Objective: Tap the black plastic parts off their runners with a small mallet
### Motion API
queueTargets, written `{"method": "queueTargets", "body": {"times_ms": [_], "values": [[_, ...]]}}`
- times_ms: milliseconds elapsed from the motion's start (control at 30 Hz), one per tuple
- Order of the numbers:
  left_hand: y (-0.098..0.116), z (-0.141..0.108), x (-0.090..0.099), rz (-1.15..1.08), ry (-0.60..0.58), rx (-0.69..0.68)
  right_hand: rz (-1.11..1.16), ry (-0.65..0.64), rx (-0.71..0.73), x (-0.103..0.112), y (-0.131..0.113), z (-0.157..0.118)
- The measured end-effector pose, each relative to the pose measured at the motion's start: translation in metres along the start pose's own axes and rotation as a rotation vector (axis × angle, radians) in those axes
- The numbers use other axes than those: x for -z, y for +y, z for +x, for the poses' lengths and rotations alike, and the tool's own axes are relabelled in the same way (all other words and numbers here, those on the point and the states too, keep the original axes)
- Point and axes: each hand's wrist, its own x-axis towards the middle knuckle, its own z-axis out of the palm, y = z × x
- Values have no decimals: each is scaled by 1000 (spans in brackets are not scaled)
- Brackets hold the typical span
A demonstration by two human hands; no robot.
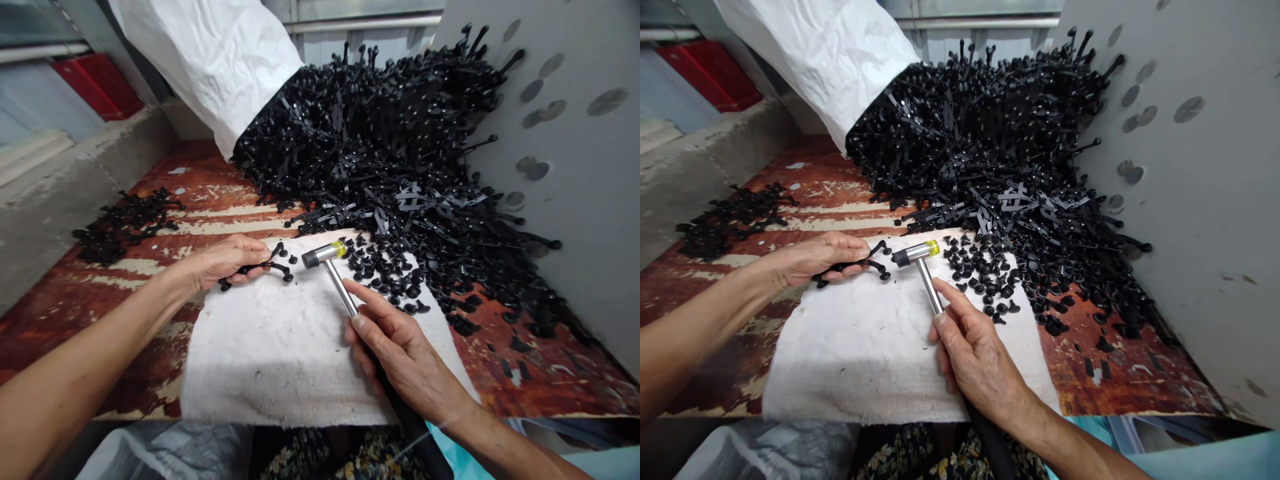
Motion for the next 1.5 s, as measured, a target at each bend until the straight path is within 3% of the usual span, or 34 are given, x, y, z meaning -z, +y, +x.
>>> {"method": "queueTargets", "body": {"times_ms": [433,967,1133,1500], "values": [[8,-6,-5,81,59,-16,-2,6,-4,0,1,0],[6,-5,2,191,-9,-82,8,7,1,1,2,0],[2,0,6,198,-78,-88,12,4,1,1,3,1],[1,0,6,212,-52,-90,10,7,14,2,6,1]]}}
